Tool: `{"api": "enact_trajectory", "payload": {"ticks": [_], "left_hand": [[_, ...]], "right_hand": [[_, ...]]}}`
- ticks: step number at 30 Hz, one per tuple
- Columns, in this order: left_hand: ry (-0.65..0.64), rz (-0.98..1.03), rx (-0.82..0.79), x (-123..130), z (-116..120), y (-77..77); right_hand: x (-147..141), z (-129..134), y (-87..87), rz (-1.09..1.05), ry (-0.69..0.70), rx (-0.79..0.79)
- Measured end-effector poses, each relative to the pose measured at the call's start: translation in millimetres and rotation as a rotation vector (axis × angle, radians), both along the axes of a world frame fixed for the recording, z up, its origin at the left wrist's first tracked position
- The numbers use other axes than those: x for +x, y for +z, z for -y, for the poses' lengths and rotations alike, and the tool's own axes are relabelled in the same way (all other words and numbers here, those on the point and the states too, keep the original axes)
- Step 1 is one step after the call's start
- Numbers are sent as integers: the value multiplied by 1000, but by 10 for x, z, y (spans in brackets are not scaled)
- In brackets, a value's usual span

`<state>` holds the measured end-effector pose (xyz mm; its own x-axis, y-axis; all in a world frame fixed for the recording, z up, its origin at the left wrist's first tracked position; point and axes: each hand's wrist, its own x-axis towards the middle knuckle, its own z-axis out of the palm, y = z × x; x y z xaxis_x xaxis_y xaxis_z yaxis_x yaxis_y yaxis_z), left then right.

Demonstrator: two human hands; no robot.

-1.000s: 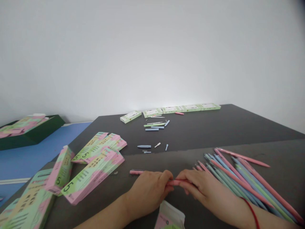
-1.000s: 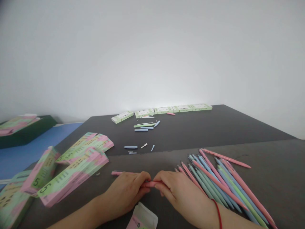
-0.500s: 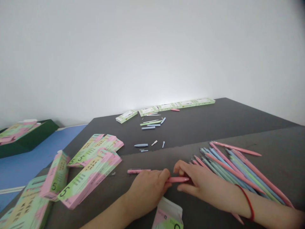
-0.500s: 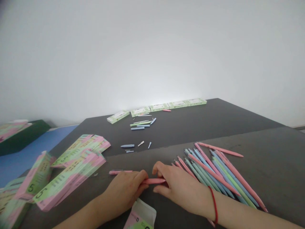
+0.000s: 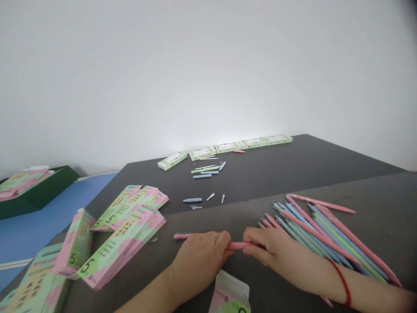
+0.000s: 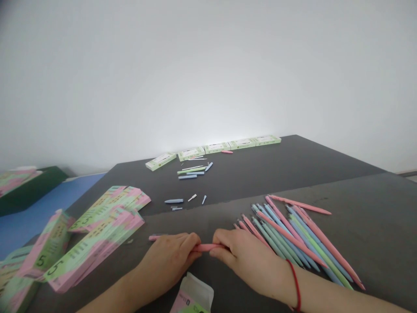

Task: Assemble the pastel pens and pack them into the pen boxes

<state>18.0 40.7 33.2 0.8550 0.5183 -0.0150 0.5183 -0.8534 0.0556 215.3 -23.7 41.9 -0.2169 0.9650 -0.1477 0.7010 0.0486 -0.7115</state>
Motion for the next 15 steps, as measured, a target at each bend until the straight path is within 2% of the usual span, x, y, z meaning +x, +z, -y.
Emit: {"api": "enact_trajectory", "payload": {"ticks": [2,3,7,11,15], "left_hand": [[-3,14,-4,-9,-6,-11],[-2,24,-7,-14,-9,-19],[-1,59,-9,-37,-19,-58],[-45,48,37,-53,-16,-79],[-45,39,66,-61,-4,-75]], "right_hand": [[-8,13,-6,-98,19,-107],[-11,19,-10,-118,26,-111],[-25,32,-30,-47,-12,77],[-32,35,-36,-124,40,-66],[-22,41,-28,-16,-3,96]]}}
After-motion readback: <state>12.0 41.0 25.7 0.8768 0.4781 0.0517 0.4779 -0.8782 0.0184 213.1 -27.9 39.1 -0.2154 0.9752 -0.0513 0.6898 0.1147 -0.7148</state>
